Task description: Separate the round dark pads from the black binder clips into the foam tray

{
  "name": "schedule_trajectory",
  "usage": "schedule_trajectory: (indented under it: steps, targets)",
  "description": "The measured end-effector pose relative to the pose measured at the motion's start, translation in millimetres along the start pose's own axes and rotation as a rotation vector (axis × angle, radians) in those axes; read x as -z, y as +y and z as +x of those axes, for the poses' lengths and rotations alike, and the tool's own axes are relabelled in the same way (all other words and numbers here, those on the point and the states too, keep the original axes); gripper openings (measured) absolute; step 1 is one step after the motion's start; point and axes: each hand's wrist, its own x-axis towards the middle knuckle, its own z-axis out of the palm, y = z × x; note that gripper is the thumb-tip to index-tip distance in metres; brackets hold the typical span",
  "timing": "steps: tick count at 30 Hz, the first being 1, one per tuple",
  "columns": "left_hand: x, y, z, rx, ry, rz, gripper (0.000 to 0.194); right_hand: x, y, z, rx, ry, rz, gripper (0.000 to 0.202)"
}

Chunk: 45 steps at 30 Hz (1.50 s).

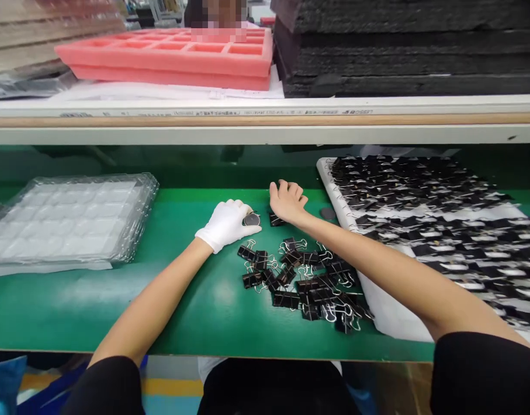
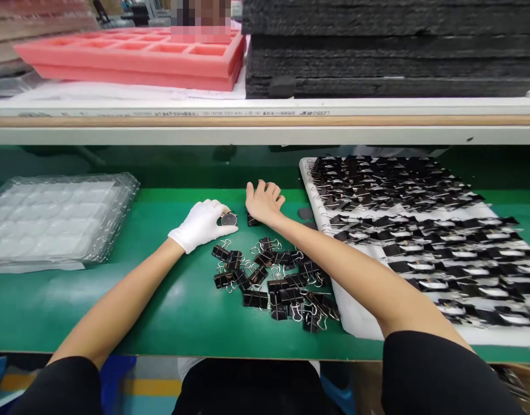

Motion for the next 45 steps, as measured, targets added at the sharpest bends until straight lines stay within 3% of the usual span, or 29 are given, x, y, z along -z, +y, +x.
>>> schedule_trajectory:
  steps: [11, 23, 32, 35, 37, 39, 41, 43, 45]
  targets:
    - [-0.9, 16.6, 29.2, -0.078, -0.099, 0.039, 0.055, -4.0, 16.1, -3.0, 0.092, 0.096, -0.019, 0.064]
    - [-8.7, 24.6, 30.4, -0.070, -0.089, -0.016, 0.059, -9.3, 24.2, -1.0, 0.038, 0.142, -0.046, 0.070]
    - [-13.0, 25.8, 29.1, -0.083, -0.049, 0.002, 0.056, -9.9, 21.0, -2.1, 0.021, 0.137, -0.008, 0.057]
    - [-9.6, 28.8, 27.2, -0.093, -0.035, 0.019, 0.052, -3.2, 14.8, -1.2, -0.024, 0.097, 0.027, 0.055]
    - [-4.9, 32.5, 23.7, -0.033, -0.019, 0.033, 0.053, 13.3, 10.0, -4.1, -0.015, 0.077, 0.034, 0.056]
    - [1.9, 35.5, 17.9, 0.089, 0.008, 0.066, 0.066, 39.2, 7.0, -13.8, 0.102, -0.012, -0.062, 0.056]
    - [10.7, 35.7, 10.7, 0.188, 0.045, 0.109, 0.082, 67.9, 6.9, -30.1, 0.215, -0.236, -0.273, 0.054]
    - [20.7, 32.6, 4.9, 0.124, 0.050, 0.140, 0.090, 91.0, 9.3, -47.8, 0.237, -0.505, -0.477, 0.052]
    - [29.9, 27.4, 2.4, -0.063, -0.006, 0.151, 0.081, 103.5, 13.3, -60.2, 0.234, -0.685, -0.548, 0.045]
